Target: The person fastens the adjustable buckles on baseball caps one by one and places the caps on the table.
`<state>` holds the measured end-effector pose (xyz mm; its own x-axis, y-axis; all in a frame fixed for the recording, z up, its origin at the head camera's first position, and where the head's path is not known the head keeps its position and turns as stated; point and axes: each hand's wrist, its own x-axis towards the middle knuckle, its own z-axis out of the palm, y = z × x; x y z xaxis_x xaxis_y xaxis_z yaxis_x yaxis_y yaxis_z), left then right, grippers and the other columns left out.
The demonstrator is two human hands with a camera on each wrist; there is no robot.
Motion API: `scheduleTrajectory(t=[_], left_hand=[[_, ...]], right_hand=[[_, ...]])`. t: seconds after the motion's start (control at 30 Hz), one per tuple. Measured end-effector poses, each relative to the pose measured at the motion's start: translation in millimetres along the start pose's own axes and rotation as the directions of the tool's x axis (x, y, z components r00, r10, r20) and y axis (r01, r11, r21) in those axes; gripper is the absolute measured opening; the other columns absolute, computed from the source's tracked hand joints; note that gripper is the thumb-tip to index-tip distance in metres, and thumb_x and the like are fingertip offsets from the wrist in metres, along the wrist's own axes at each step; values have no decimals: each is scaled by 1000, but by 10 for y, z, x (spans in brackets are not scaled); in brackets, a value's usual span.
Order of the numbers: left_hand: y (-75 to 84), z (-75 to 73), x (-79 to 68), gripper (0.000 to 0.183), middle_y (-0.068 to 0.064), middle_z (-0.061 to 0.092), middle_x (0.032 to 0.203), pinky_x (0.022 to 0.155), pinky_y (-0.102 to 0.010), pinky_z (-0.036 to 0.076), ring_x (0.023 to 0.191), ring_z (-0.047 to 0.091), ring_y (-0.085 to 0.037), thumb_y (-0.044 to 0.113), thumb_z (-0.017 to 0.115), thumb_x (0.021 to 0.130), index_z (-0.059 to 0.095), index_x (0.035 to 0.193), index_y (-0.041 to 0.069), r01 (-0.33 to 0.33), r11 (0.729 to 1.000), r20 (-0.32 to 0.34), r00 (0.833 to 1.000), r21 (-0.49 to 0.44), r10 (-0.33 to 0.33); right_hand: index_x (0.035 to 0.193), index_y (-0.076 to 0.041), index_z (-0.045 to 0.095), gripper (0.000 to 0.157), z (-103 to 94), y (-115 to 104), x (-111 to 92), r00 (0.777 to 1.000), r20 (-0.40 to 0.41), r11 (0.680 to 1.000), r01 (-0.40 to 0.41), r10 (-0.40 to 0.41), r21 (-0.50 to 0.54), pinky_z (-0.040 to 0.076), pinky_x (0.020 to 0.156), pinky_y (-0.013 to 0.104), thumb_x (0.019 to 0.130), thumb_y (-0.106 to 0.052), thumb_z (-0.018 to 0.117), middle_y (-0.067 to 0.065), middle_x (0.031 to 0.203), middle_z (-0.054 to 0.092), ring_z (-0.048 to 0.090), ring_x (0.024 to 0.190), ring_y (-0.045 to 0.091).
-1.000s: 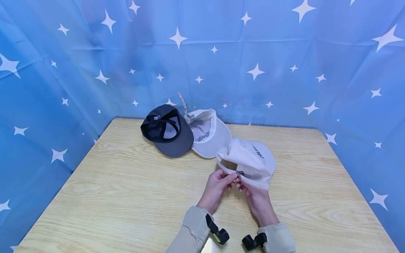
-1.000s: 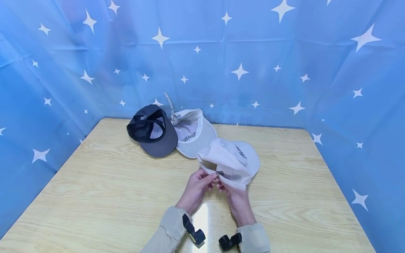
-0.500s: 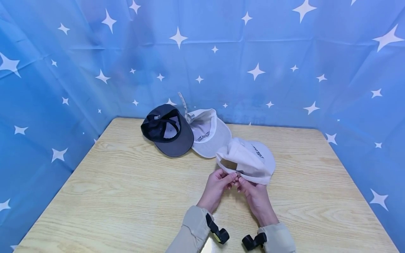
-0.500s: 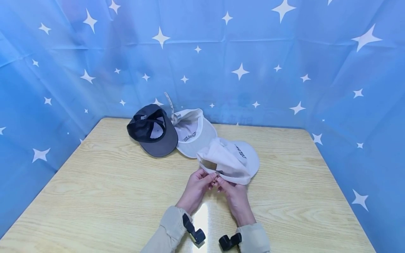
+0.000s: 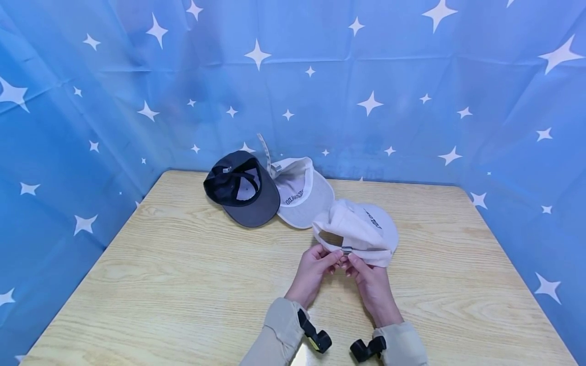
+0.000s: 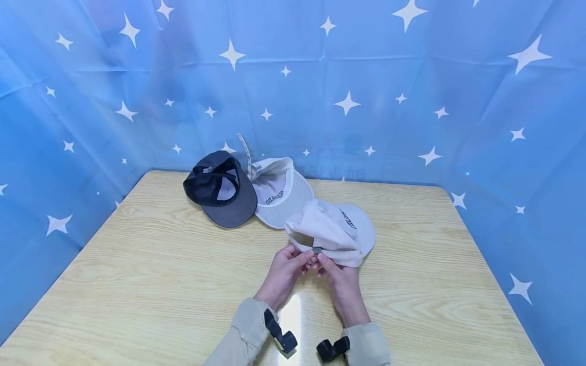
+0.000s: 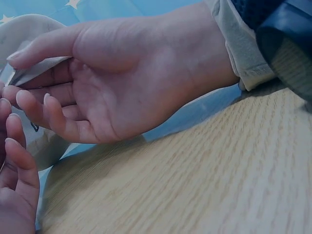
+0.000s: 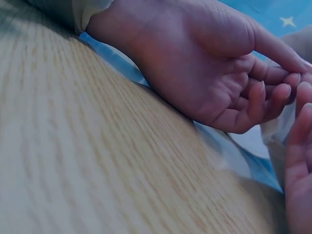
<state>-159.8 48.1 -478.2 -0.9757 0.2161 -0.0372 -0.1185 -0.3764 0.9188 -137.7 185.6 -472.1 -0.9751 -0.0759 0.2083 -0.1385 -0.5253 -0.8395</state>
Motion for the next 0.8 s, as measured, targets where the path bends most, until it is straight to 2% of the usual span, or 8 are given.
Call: scheduleTrajectory(t=[0.33,0.5,0.63,0.7,0.73,0.8], left_hand=[[-18,-2,5,25,-1,61,77,54,-20,41,62,51,-11,27,70,76,61,89,7,20,1000,3,1000,0,-20],[6,-3,-2,28,-3,61,78,54,-21,42,66,53,-13,32,64,81,60,92,6,5,998,10,1000,-62,-4],[24,-34,-1,39,-5,60,86,57,-22,44,76,56,-17,37,55,87,56,106,3,-23,984,28,999,-176,29],[24,-66,4,43,-8,59,97,65,-26,46,86,57,-19,38,50,89,52,115,4,-24,966,47,998,-259,38],[21,-83,7,45,-9,58,103,70,-28,47,92,56,-20,38,48,90,48,120,4,-26,953,63,997,-302,47],[17,-112,20,47,-11,54,115,82,-34,44,102,53,-22,39,45,92,44,124,5,-5,922,91,995,-388,44]], right_hand=[[100,-2,51,12,-3,7,11,1000,-19,1000,3,-3,17,47,54,20,90,2,47,7,83,63,59,67,14],[105,-4,47,15,3,-7,1,1000,-29,1000,4,-3,26,48,56,21,90,1,48,7,87,63,60,71,14],[113,-7,41,23,-9,-13,5,999,-48,993,30,-24,112,49,64,24,91,-1,46,5,99,57,59,80,16],[120,-10,36,29,-34,-7,13,998,-50,984,47,-39,171,48,73,27,93,-6,44,5,107,53,57,87,18],[124,-12,34,31,-51,-3,16,998,-47,975,50,-41,216,47,79,30,94,-9,42,5,112,51,56,92,19],[132,-15,28,38,-96,-5,20,999,-25,936,53,-47,347,37,94,36,96,-17,37,5,124,44,50,107,21]])
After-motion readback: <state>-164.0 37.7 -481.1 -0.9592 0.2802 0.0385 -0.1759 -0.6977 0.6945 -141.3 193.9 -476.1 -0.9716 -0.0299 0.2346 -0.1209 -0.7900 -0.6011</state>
